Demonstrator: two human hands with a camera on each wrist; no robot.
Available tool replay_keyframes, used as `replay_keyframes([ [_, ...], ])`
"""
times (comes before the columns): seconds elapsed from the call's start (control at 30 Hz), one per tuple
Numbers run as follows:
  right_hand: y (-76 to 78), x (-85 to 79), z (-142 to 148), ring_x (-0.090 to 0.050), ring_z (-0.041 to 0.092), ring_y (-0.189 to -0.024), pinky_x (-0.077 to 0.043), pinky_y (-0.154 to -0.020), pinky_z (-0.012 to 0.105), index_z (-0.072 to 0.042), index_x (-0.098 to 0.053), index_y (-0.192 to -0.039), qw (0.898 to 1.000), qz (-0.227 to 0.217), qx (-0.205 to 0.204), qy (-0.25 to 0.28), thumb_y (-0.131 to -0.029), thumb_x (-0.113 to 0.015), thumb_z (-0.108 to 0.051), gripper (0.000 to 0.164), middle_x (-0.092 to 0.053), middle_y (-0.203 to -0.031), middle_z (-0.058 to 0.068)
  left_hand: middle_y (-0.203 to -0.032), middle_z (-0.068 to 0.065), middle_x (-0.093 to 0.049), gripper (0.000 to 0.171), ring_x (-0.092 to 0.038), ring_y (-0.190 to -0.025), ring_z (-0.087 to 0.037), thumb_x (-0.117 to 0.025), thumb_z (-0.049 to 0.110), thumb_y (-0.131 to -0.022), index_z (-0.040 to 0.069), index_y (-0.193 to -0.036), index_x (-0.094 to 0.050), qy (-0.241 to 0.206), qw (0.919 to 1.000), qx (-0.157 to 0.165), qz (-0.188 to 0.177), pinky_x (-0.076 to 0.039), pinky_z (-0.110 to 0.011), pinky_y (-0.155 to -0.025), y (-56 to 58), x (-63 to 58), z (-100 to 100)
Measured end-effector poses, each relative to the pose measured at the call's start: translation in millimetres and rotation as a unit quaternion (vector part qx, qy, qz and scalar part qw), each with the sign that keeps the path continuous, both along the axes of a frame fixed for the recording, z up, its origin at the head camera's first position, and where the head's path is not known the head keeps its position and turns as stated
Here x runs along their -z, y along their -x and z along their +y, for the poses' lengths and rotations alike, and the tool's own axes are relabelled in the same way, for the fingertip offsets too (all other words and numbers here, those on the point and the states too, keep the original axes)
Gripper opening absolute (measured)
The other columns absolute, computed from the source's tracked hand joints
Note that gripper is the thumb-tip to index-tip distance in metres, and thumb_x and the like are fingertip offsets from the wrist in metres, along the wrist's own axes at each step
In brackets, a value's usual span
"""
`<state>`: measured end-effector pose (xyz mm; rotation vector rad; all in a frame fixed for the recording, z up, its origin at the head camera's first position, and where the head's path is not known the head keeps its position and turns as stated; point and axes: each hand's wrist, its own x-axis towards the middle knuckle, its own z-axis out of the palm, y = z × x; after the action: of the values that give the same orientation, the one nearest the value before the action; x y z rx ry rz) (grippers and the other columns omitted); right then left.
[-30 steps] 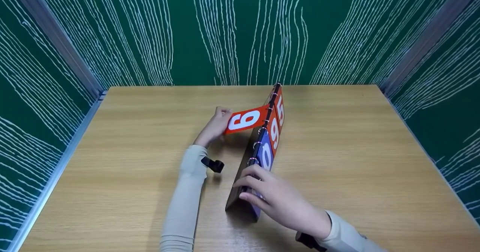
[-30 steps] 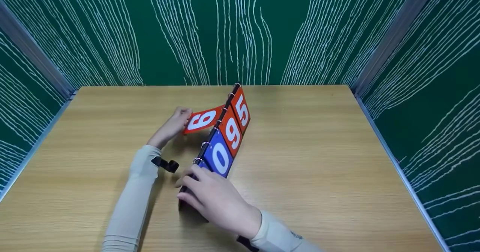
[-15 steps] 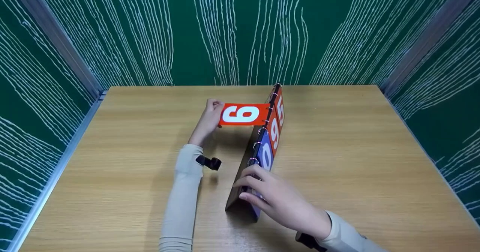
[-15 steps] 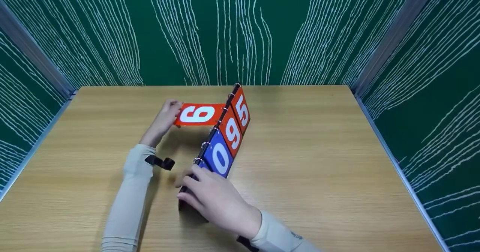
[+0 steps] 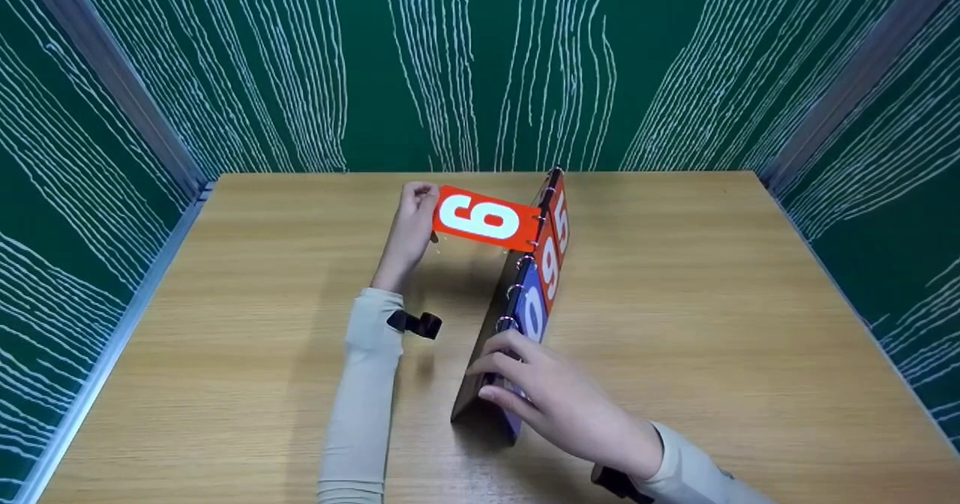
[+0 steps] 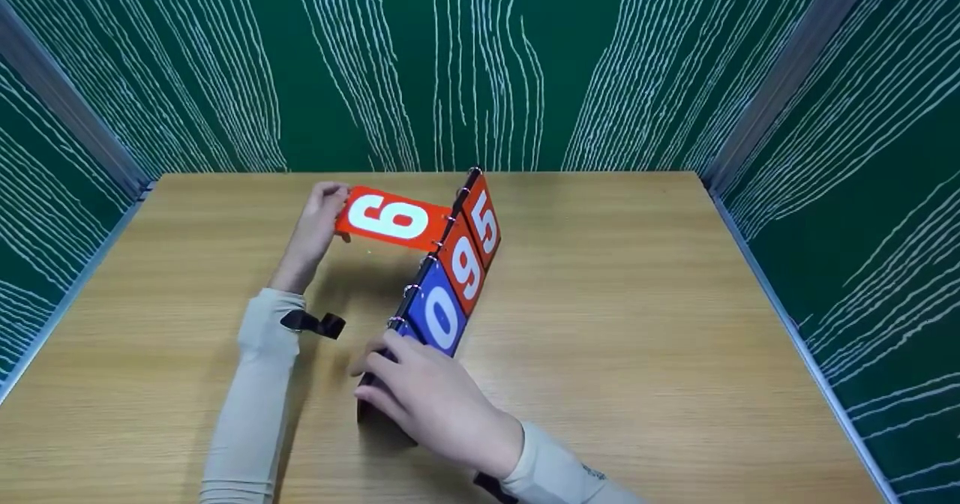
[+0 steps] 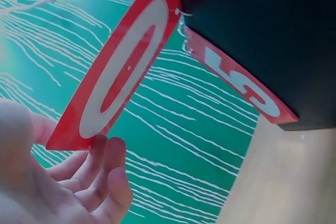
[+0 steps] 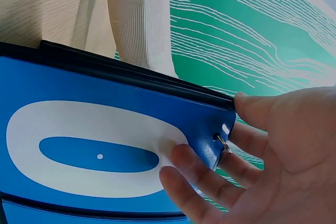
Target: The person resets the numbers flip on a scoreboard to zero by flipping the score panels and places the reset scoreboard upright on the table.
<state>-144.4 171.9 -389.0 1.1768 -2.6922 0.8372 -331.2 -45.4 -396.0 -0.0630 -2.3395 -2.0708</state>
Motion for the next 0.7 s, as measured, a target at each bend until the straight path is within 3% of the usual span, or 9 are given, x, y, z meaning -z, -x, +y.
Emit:
replay_keyframes([
  [0.27,-1.5,-0.1,-0.1,-0.06,0.006,-0.11,-0.056,-0.09,0.03,-0.026,-0.066,-0.123,1.0,-0.007,0.003,0.005,-0.104,-0.058,-0.031,0.022,-0.056,-0.125,-0.01,-0.131,-0.012,-0.054,0.038,-0.054,-0.107,-0.021,-0.04,0.028,-0.11,0.007,-0.141,-0.039,-0.029,0.9981,-0.007,0.054,-0.048,-0.027,-0.072,-9.6,-14.5,2.6],
  [0.5,-1.0,-0.3,-0.1,-0.06,0.005,-0.111,-0.056,-0.091,0.03,-0.029,-0.065,-0.123,1.0,-0.001,0.003,0.007,-0.103,-0.06,-0.029,0.021,-0.056,-0.126,-0.01,-0.134,-0.013,-0.053,0.034,-0.056,-0.11,-0.023,-0.041,0.022,-0.109,0.006,-0.139,-0.04,-0.049,0.9935,0.013,0.102,-0.052,-0.029,-0.076,-16.6,-25.9,7.4],
  [0.7,-1.0,-0.2,-0.1,-0.06,0.006,-0.111,-0.055,-0.092,0.03,-0.028,-0.065,-0.123,1.0,0.0,-0.002,0.01,-0.103,-0.06,-0.028,0.02,-0.056,-0.126,-0.01,-0.141,-0.014,-0.05,0.037,-0.058,-0.112,-0.025,-0.042,0.021,-0.108,0.005,-0.141,-0.038,-0.062,0.9875,0.039,0.14,-0.056,-0.039,-0.084,-23.5,-32.0,13.6],
])
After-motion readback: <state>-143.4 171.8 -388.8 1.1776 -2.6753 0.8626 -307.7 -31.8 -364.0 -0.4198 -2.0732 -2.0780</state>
